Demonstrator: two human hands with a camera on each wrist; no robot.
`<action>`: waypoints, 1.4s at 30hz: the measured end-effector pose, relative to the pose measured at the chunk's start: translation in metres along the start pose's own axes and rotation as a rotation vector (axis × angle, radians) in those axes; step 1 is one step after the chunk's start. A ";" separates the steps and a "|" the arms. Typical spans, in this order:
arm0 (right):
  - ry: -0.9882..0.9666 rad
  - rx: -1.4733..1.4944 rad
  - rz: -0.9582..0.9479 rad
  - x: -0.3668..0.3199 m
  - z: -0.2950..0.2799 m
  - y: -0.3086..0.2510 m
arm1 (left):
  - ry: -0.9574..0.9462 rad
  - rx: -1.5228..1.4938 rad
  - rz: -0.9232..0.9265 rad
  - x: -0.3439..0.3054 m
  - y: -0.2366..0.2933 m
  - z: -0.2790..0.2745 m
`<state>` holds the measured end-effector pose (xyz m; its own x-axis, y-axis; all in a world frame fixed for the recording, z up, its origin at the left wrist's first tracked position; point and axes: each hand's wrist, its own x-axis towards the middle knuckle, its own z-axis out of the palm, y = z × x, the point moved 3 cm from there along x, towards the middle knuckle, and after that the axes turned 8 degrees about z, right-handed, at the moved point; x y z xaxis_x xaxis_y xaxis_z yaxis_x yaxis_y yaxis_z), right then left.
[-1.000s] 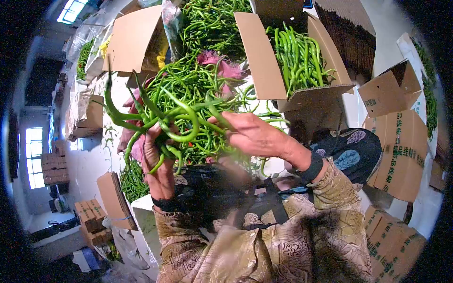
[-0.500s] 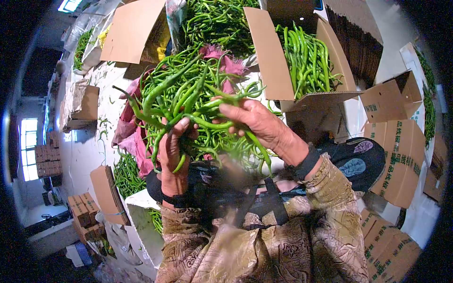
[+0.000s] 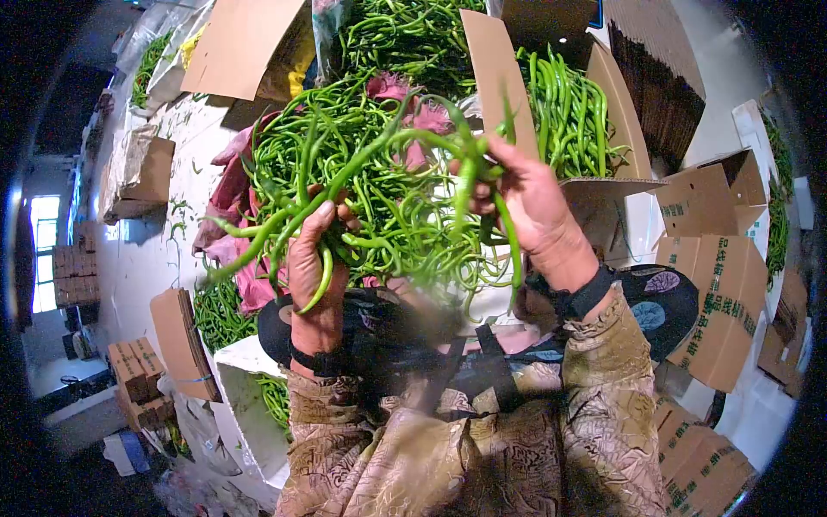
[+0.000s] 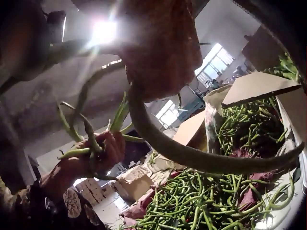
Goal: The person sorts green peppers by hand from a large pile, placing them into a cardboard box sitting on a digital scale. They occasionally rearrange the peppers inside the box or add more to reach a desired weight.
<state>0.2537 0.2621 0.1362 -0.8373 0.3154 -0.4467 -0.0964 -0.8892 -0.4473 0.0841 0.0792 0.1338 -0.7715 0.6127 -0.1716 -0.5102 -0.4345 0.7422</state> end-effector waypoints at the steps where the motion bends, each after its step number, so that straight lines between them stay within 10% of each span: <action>1: 0.028 0.071 -0.020 -0.001 0.000 -0.003 | 0.051 -0.011 -0.015 -0.001 0.002 0.000; 4: -0.329 0.152 -0.013 -0.002 -0.004 -0.014 | 0.036 -0.001 0.068 0.003 0.005 -0.006; 21: -0.321 -0.079 -0.238 -0.047 0.014 -0.127 | 0.080 0.077 -0.041 -0.005 0.004 0.001; 32: -0.151 -0.279 -0.338 -0.045 -0.016 -0.216 | 0.053 0.101 -0.056 -0.003 -0.006 0.009; 37: 0.265 -0.602 -0.386 -0.021 -0.047 -0.227 | 0.076 0.140 -0.085 -0.002 -0.010 0.013; 42: 0.624 -1.353 0.056 -0.010 -0.111 -0.192 | 0.088 0.183 -0.054 0.004 -0.017 0.007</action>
<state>0.3398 0.4667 0.1406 -0.4298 0.6905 -0.5818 0.7799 -0.0409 -0.6246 0.0923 0.0940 0.1247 -0.7793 0.5680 -0.2645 -0.4804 -0.2706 0.8343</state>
